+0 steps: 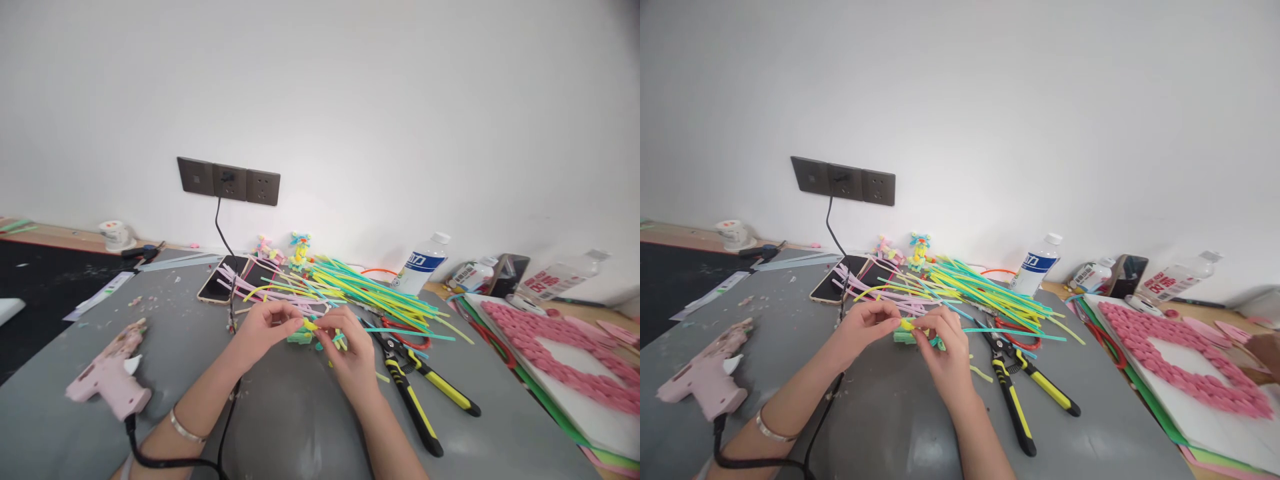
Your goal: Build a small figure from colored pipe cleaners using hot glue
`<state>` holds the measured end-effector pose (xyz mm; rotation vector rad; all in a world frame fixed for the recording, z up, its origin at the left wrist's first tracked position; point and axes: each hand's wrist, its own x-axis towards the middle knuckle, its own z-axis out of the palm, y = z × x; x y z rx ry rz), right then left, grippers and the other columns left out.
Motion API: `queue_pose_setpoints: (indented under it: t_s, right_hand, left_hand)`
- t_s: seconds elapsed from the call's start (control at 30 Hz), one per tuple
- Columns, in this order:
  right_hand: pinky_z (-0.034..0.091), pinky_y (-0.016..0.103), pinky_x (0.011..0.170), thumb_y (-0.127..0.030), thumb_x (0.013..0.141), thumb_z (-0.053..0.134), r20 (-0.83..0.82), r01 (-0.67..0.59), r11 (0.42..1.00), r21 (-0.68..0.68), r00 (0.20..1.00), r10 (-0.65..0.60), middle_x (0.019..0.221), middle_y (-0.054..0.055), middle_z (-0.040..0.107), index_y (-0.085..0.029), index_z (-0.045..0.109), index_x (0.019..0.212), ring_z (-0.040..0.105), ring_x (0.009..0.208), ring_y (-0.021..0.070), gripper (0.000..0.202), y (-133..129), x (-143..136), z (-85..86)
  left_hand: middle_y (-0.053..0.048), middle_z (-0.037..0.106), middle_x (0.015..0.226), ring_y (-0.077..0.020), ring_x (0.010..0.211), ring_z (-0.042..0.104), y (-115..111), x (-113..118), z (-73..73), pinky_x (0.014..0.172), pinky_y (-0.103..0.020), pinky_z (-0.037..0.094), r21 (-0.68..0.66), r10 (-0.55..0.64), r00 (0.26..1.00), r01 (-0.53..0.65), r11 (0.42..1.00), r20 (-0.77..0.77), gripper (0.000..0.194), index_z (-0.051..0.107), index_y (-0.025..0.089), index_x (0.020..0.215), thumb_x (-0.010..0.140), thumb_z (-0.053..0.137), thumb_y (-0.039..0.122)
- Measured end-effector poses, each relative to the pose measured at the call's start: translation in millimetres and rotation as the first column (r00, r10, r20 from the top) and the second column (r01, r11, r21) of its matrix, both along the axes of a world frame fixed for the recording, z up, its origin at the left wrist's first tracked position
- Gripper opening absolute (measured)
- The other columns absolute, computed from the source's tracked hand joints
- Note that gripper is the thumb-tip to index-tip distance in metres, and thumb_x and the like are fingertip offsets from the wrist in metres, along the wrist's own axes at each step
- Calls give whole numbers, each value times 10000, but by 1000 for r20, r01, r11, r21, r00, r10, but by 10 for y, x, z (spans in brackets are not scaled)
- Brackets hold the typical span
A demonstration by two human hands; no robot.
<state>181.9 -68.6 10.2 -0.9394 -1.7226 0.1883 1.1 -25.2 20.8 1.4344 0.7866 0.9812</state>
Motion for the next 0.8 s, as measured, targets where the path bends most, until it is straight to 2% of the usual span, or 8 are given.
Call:
queue_pose_setpoints:
  t_s: [0.27, 0.37, 0.47, 0.53, 0.6, 0.67, 0.7, 0.8]
  right_hand:
    - [470, 302, 640, -193, 905, 644, -106, 49, 996, -79, 993, -57, 795, -7, 575, -232, 581, 1113, 532, 653, 151, 221, 17, -11, -119]
    - [476, 294, 647, -184, 928, 596, -213, 94, 995, -33, 972, -99, 808, -1, 566, -229, 567, 1121, 545, 687, 156, 200, 2, -21, -123]
    - [453, 287, 642, -144, 951, 536, -253, 133, 989, 60, 961, -114, 794, 3, 567, -233, 578, 1031, 545, 696, 158, 127, -73, -133, 1]
    - [444, 282, 623, -118, 960, 493, -213, 63, 995, 77, 976, -45, 791, 10, 580, -233, 575, 969, 541, 685, 155, 141, -167, -328, 147]
    - [464, 277, 626, -124, 967, 466, -108, -106, 994, 26, 988, 108, 778, 11, 607, -231, 572, 939, 559, 684, 154, 153, -281, -639, 292]
    - [513, 331, 751, -190, 962, 516, 44, -264, 961, -81, 962, 268, 835, 36, 674, -219, 588, 926, 619, 812, 194, 85, -392, -1045, 382]
    - [525, 360, 779, -247, 930, 597, 127, -288, 949, -130, 944, 304, 846, 41, 692, -212, 603, 935, 631, 823, 213, 35, -436, -1268, 395]
    - [559, 483, 720, -402, 739, 799, 416, -156, 937, -312, 864, 282, 939, 141, 712, -136, 629, 1059, 643, 844, 331, 449, -498, -1920, 328]
  left_hand:
    - [2, 612, 675, -130, 612, 502, -6, 30, 73, 591, -256, 392, -28, 152, 986, -150, 988, 71, 234, 679, 179, 682, 699, 782, 389]
    - [6, 596, 647, -133, 615, 511, -7, 37, 85, 576, -254, 389, -27, 196, 974, -194, 981, 113, 243, 684, 186, 677, 693, 789, 405]
    - [13, 578, 615, -127, 593, 503, 21, 39, 56, 557, -249, 389, -32, 232, 962, -230, 973, 146, 275, 683, 184, 675, 662, 813, 426]
    - [14, 579, 607, -119, 576, 491, 55, 36, 15, 551, -248, 391, -33, 227, 959, -225, 974, 169, 307, 678, 177, 661, 636, 829, 444]
    - [13, 579, 603, -117, 566, 480, 89, 31, -29, 540, -250, 383, -49, 222, 959, -216, 975, 178, 332, 677, 173, 660, 620, 834, 462]
    - [17, 574, 602, -116, 560, 467, 107, 26, -61, 532, -253, 376, -56, 219, 960, -212, 976, 173, 321, 687, 175, 685, 619, 841, 449]
    - [21, 567, 597, -112, 553, 455, 108, 25, -69, 530, -251, 371, -52, 225, 959, -220, 974, 172, 309, 687, 177, 683, 632, 835, 443]
    - [29, 556, 595, -99, 563, 448, 93, 30, -71, 552, -235, 373, -54, 246, 952, -240, 969, 184, 248, 710, 173, 706, 686, 810, 400]
